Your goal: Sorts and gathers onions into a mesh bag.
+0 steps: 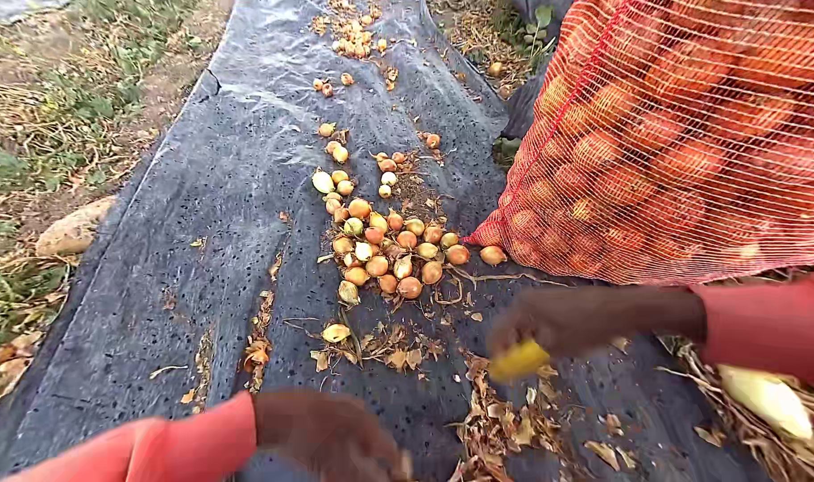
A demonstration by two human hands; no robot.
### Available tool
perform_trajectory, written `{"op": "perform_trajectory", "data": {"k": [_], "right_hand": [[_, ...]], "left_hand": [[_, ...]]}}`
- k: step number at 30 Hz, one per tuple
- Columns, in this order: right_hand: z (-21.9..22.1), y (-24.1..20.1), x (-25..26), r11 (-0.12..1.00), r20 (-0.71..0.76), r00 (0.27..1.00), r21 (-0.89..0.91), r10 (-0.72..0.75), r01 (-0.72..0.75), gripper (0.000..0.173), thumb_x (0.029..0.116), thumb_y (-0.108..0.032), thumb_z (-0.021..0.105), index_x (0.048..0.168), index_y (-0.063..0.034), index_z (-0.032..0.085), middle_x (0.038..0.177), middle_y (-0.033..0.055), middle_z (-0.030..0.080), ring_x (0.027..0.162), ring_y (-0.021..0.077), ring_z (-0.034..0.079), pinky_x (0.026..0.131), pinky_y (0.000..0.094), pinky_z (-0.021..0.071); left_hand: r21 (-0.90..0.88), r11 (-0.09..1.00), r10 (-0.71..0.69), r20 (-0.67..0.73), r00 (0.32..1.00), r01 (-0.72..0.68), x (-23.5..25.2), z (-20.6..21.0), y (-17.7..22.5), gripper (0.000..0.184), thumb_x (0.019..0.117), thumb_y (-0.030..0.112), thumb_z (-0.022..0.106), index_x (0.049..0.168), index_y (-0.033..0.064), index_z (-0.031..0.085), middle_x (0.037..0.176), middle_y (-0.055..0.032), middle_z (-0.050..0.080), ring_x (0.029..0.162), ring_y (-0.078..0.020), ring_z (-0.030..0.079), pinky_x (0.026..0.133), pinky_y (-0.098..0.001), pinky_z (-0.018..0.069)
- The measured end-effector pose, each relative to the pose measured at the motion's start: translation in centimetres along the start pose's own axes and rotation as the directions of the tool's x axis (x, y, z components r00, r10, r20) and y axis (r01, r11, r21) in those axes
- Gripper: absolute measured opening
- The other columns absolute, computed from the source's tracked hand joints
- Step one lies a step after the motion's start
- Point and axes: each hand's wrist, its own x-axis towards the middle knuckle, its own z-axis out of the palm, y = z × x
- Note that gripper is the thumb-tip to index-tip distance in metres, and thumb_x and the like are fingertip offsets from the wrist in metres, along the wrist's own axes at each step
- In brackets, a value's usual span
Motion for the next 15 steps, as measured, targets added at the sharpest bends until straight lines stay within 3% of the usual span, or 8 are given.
{"op": "perform_trajectory", "data": {"k": [2, 3, 5, 8, 10, 11, 13, 15], "right_hand": [[-4.7, 2.1, 4.1, 0.936, -0.224, 0.973, -0.33, 0.05, -0.124, 0.024, 0.0918, -0.004, 0.07, 0.115, -0.0051, 0.072, 0.107, 0.0146, 0.07, 0.093, 0.0293, 0.067, 0.08, 0.0476, 0.0535], [-6.4, 3.8, 6.5, 0.875, -0.3, 0.953, -0.448, 0.048, -0.185, 0.031, 0.0874, -0.008, 0.074, 0.118, -0.0072, 0.072, 0.114, 0.0153, 0.066, 0.103, 0.0331, 0.065, 0.084, 0.0515, 0.0532], [-7.6, 7.7, 11.0, 0.81, -0.365, 0.93, -0.532, 0.044, -0.247, 0.046, 0.0793, -0.015, 0.081, 0.124, -0.0112, 0.07, 0.13, 0.0188, 0.06, 0.121, 0.0403, 0.057, 0.089, 0.0567, 0.0523], [-4.5, 13.2, 16.5, 0.839, -0.337, 0.931, -0.457, 0.143, -0.295, 0.069, 0.0762, -0.021, 0.086, 0.141, -0.0227, 0.061, 0.151, 0.0212, 0.047, 0.14, 0.0461, 0.042, 0.098, 0.0641, 0.0469], [-1.7, 15.9, 18.2, 0.859, -0.298, 0.938, -0.417, 0.178, -0.296, 0.075, 0.0756, -0.018, 0.086, 0.145, -0.0295, 0.059, 0.161, 0.0213, 0.037, 0.149, 0.0492, 0.028, 0.104, 0.071, 0.0378], [-1.1, 17.1, 18.7, 0.863, -0.316, 0.937, -0.421, 0.149, -0.28, 0.075, 0.0738, -0.017, 0.087, 0.142, -0.032, 0.061, 0.161, 0.0202, 0.037, 0.15, 0.0492, 0.025, 0.103, 0.0714, 0.0381], [-0.8, 18.9, 19.2, 0.871, -0.369, 0.927, -0.432, 0.066, -0.234, 0.072, 0.0702, -0.017, 0.088, 0.136, -0.0342, 0.065, 0.159, 0.0175, 0.04, 0.148, 0.0477, 0.03, 0.096, 0.0671, 0.0459], [-0.3, 19.4, 19.1, 0.9, -0.399, 0.917, -0.395, 0.012, -0.184, 0.068, 0.0693, -0.012, 0.088, 0.132, -0.0315, 0.069, 0.159, 0.0163, 0.04, 0.14, 0.0471, 0.041, 0.09, 0.0619, 0.0518]], "left_hand": [[0.208, 0.918, -0.283, -0.257, 0.924, 0.339, 1.2, -5.2, -0.2, 0.036, 0.1044, 0.026, 0.06, 0.132, 0.0041, 0.065, 0.119, -0.0224, 0.069, 0.107, -0.0363, 0.067, 0.096, -0.0548, 0.0511], [0.275, 0.84, -0.333, -0.419, 0.845, 0.467, 2.4, -7.5, -1.3, 0.041, 0.1041, 0.03, 0.06, 0.137, 0.0055, 0.062, 0.13, -0.0221, 0.064, 0.12, -0.0379, 0.062, 0.104, -0.0561, 0.0465], [0.306, 0.75, -0.26, -0.679, 0.686, 0.587, 5.2, -11.1, -4.6, 0.051, 0.1, 0.036, 0.065, 0.144, 0.0099, 0.058, 0.143, -0.0196, 0.056, 0.134, -0.0386, 0.052, 0.11, -0.0563, 0.0425], [0.331, 0.799, -0.008, -0.829, 0.56, 0.502, 9.8, -13.7, -10.0, 0.059, 0.0917, 0.034, 0.076, 0.144, 0.0126, 0.058, 0.15, -0.0218, 0.049, 0.139, -0.0424, 0.046, 0.109, -0.0601, 0.0414], [0.342, 0.813, 0.045, -0.844, 0.534, 0.471, 12.3, -13.3, -12.3, 0.061, 0.0885, 0.037, 0.079, 0.143, 0.0152, 0.06, 0.155, -0.0235, 0.042, 0.141, -0.0476, 0.041, 0.106, -0.0642, 0.0417], [0.365, 0.803, 0.084, -0.853, 0.515, 0.472, 13.1, -13.3, -13.2, 0.062, 0.0856, 0.039, 0.082, 0.141, 0.0176, 0.062, 0.156, -0.0235, 0.041, 0.14, -0.0495, 0.04, 0.104, -0.0657, 0.0421], [0.376, 0.79, 0.115, -0.866, 0.486, 0.485, 13.9, -14.0, -14.4, 0.069, 0.0804, 0.048, 0.084, 0.141, 0.0222, 0.063, 0.16, -0.0232, 0.037, 0.145, -0.0517, 0.032, 0.105, -0.0684, 0.0389], [0.355, 0.801, 0.094, -0.87, 0.484, 0.482, 13.7, -14.9, -15.0, 0.081, 0.0746, 0.057, 0.086, 0.143, 0.0222, 0.06, 0.161, -0.0259, 0.032, 0.144, -0.0517, 0.032, 0.103, -0.066, 0.043]]}}
